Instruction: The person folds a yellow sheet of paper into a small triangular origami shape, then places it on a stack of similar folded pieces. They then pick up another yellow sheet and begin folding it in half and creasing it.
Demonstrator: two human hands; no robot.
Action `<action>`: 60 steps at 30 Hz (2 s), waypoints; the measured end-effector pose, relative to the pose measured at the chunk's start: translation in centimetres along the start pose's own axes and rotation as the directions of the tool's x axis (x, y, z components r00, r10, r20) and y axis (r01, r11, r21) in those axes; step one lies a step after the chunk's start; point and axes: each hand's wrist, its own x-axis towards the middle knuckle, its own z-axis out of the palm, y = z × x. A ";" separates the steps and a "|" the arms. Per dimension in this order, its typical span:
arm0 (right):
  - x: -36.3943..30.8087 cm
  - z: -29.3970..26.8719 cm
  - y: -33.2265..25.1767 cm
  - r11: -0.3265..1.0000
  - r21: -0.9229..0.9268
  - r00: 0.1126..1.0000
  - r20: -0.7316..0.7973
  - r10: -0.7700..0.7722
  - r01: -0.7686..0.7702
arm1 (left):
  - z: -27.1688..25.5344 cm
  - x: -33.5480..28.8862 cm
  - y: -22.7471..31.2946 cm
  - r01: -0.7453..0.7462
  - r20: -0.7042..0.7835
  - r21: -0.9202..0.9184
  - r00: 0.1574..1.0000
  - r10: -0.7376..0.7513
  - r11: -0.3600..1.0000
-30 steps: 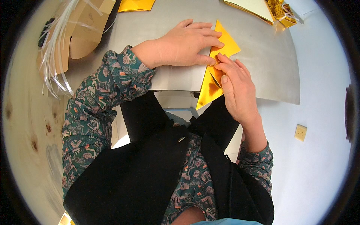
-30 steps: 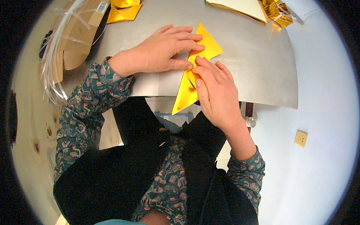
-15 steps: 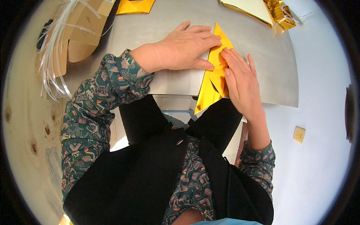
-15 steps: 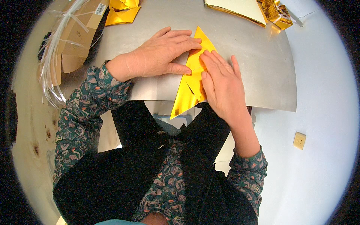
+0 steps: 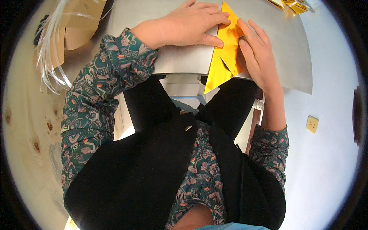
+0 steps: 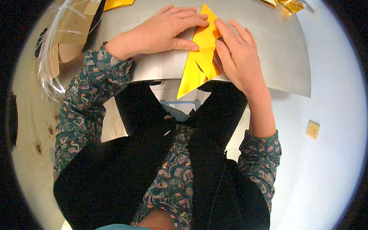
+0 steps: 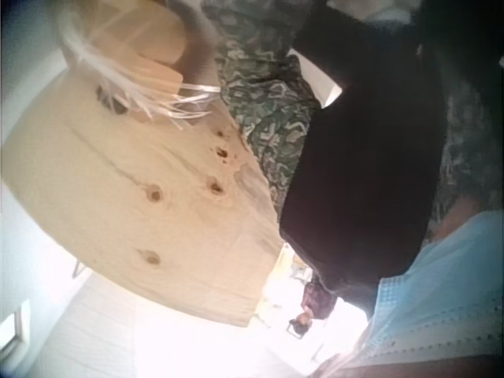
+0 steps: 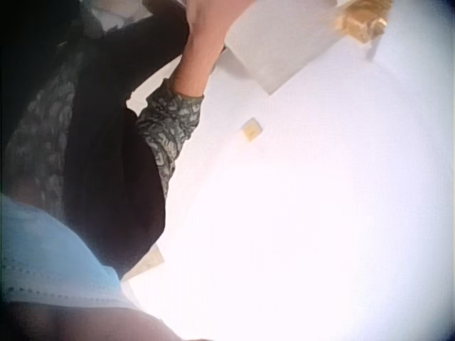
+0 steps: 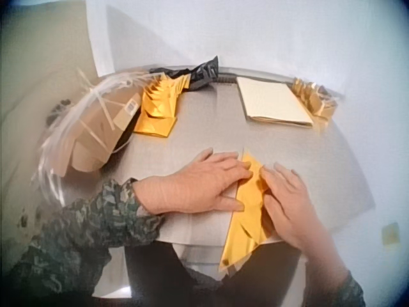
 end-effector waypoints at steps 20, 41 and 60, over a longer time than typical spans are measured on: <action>-6.5 0.3 -4.0 0.993 0.023 0.966 -0.236 -0.111 0.119 | -1.2 -0.3 0.5 0.020 0.091 -0.251 0.996 0.003 0.968; -6.3 -0.5 -4.3 0.996 0.056 0.979 -0.200 -0.049 0.062 | -3.1 -0.2 0.9 -0.043 0.200 -0.214 0.976 0.087 0.976; -4.0 -0.8 -5.9 0.972 0.191 0.985 -0.077 0.156 -0.139 | -4.1 -0.2 1.4 -0.052 0.259 -0.239 0.959 0.115 0.970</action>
